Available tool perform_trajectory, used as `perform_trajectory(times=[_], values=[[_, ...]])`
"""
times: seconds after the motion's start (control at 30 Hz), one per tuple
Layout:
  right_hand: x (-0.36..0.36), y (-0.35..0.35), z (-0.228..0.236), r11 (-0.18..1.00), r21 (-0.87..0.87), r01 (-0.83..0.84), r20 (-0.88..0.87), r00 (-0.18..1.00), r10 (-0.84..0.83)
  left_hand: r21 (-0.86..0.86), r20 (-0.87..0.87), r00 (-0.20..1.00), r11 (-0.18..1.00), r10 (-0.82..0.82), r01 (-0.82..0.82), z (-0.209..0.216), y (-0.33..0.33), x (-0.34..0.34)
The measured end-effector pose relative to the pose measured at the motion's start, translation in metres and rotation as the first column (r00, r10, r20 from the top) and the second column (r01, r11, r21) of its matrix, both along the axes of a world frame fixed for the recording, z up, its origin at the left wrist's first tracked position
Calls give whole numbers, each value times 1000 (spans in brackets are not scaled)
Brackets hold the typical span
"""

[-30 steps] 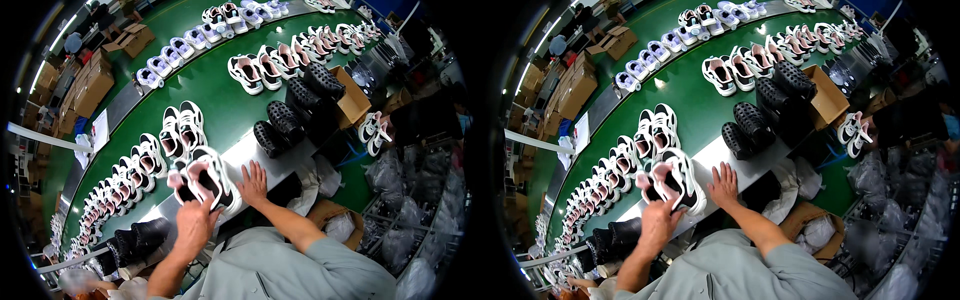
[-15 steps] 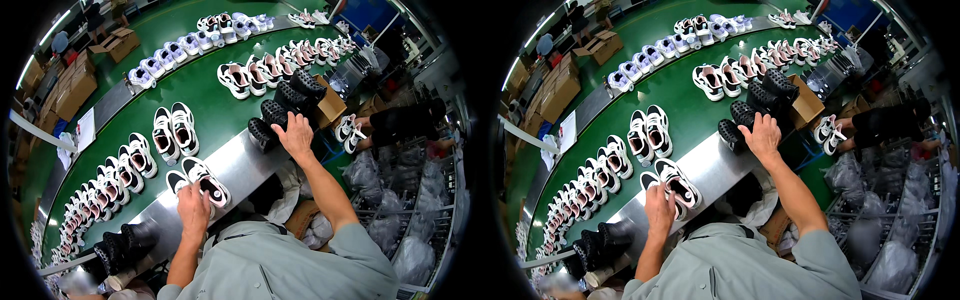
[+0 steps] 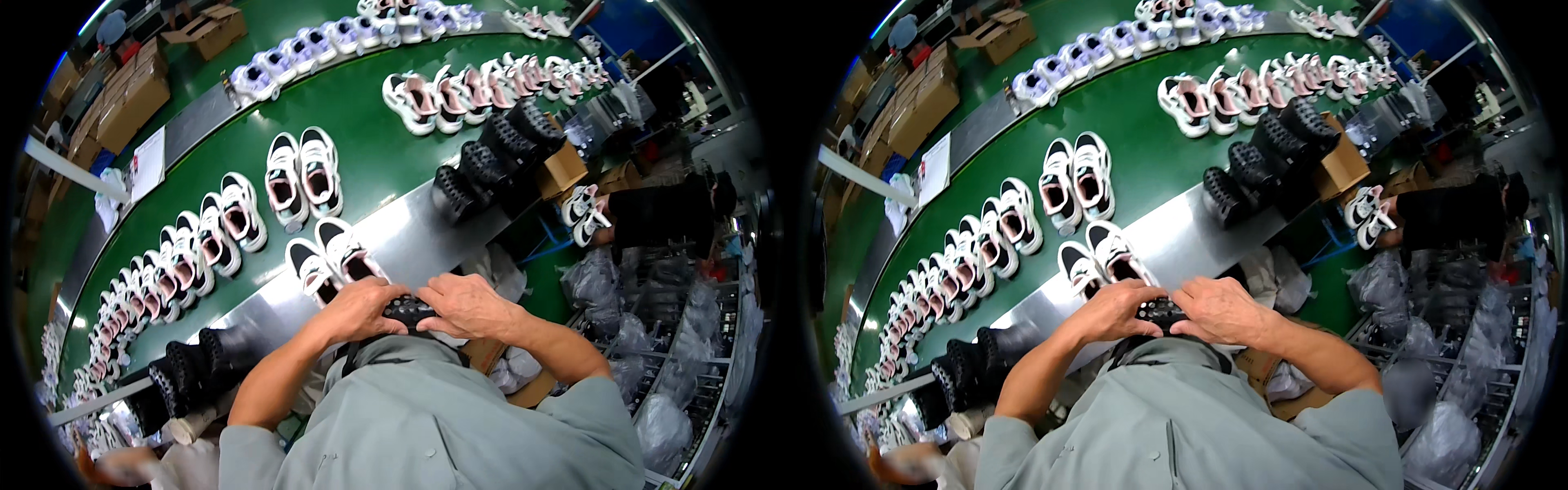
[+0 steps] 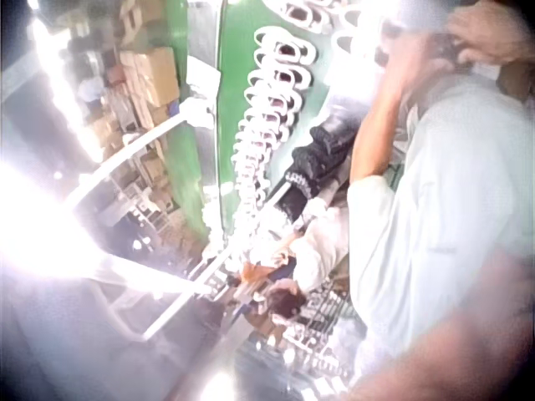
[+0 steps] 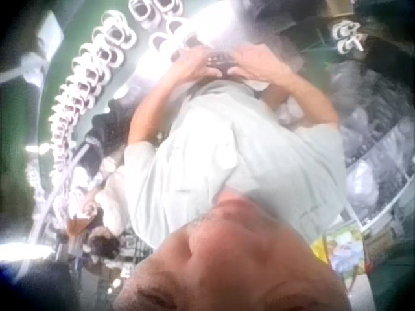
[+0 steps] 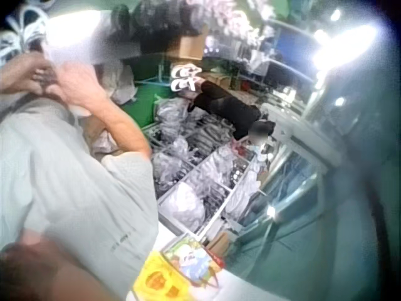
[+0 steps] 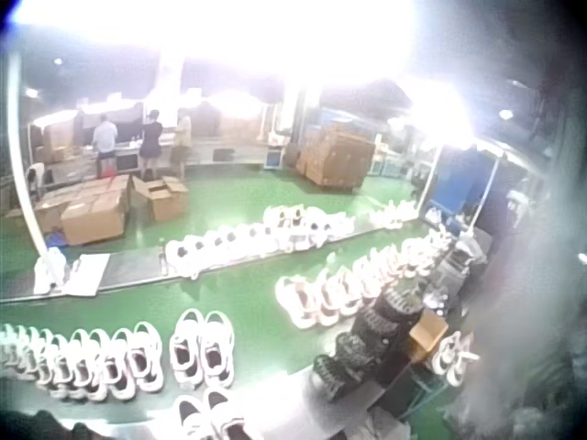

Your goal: The person reaches into a large white bag to retrieve black perforated shoe components, stacks them on a metal table, and then picks up assembled sneakers from a conveyor belt to check them.

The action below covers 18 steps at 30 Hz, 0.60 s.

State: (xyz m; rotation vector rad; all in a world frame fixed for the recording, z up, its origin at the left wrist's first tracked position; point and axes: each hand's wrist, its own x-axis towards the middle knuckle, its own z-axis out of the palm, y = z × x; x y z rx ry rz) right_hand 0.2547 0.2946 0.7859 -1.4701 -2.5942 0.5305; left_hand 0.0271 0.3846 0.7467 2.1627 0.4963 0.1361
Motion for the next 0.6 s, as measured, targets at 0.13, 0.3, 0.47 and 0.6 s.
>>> perform_trajectory(times=[0.13,0.3,0.47,0.6], values=[[-10,-19,-33,991,-133,2,-60,998,-10,-113,-122,987,990,-101,87,-27,-6,-3],[-11,7,-54,833,-389,393,-136,870,-474,455,78,784,678,615,-577,-50,14,-2],[-19,31,-66,751,-501,430,-82,840,-536,437,-263,797,804,543,-403,-105,54,17],[-33,39,-122,822,-84,563,28,826,-563,203,-176,921,929,346,-310,-114,58,56]])
